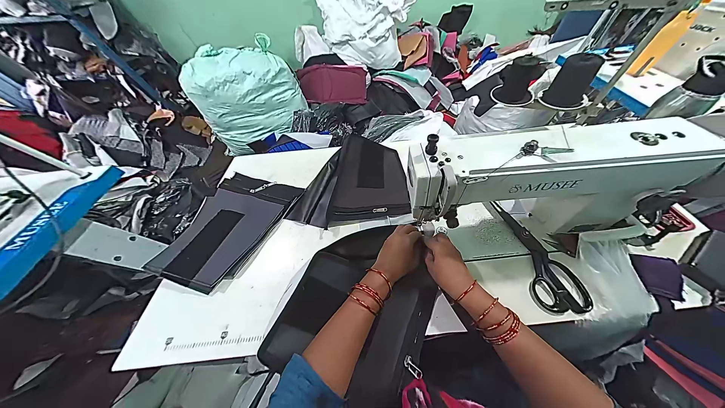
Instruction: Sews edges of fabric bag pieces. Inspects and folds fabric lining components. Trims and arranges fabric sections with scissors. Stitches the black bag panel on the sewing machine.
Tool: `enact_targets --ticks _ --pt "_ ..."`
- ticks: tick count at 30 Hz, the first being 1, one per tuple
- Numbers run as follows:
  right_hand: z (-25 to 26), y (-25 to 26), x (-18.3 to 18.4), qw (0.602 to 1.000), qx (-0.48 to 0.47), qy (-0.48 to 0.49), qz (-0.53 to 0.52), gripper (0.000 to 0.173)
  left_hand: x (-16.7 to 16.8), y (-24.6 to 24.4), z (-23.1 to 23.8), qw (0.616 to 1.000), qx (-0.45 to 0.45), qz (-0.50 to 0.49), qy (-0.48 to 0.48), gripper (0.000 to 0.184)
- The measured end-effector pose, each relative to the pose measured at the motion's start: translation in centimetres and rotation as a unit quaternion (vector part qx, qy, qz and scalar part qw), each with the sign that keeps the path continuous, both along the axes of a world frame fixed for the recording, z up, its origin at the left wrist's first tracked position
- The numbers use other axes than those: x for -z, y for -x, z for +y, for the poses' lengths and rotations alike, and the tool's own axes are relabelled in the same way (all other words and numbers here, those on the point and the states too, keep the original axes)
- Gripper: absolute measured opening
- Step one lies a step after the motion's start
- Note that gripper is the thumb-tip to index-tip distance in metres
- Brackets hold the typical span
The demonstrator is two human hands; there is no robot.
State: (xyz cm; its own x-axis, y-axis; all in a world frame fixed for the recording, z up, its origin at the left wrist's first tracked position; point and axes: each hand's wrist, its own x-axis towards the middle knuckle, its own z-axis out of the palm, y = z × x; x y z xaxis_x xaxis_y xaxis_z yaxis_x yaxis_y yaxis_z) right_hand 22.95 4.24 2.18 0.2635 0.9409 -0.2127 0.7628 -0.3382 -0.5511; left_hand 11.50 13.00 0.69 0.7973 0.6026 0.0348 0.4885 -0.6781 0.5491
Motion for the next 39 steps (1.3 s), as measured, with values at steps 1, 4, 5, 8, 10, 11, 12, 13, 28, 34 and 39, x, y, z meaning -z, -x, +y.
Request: enact_targets --ticks 1,4,5,8,10,11,12,13,28,34,39 --pt "-0.4 -0.1 0.0 1.000 0.010 -0.010 0.010 0.042 -0.9 0.2 -0.2 0.999 -0.002 0.029 0.032 0.032" --pt "-1.9 -0.4 0.6 0.998 0.029 -0.044 0.033 0.041 -3.3 1.3 -2.5 0.988 0.007 0.130 0.082 0.036" --pt "-2.4 -0.5 0.9 0.997 0.030 -0.055 0.040 0.040 -3.8 1.8 -3.8 0.984 0.002 0.160 0.083 0.038" --pt "-3.2 -0.8 1.6 0.994 0.035 -0.086 0.058 0.037 -4.0 2.9 -7.1 0.977 -0.027 0.205 0.048 0.042" --pt "-3.3 -1.0 1.6 0.993 0.043 -0.086 0.074 0.037 -3.2 3.2 -8.1 0.980 -0.039 0.197 0.015 0.048" --pt "-3.3 -1.1 1.6 0.992 0.046 -0.083 0.081 0.037 -2.8 3.3 -8.1 0.980 -0.040 0.194 0.016 0.051" --pt "-3.4 -1.2 1.6 0.992 0.048 -0.082 0.087 0.037 -2.3 3.3 -7.9 0.982 -0.042 0.180 0.025 0.053" --pt "-3.4 -1.2 1.6 0.991 0.048 -0.081 0.093 0.037 -1.8 3.3 -7.4 0.986 -0.048 0.155 0.038 0.053" --pt "-3.3 -1.9 1.6 0.985 0.047 -0.061 0.154 0.037 -2.7 0.9 -6.3 0.978 -0.105 0.139 0.115 0.051" --pt "-3.1 -2.6 2.1 0.979 0.031 -0.070 0.190 0.037 -1.5 1.0 -7.0 0.984 -0.084 0.150 0.041 0.052" --pt "-3.2 -2.8 1.6 0.981 0.014 -0.055 0.184 0.037 0.2 0.9 -7.9 0.987 -0.082 0.111 -0.084 0.048"
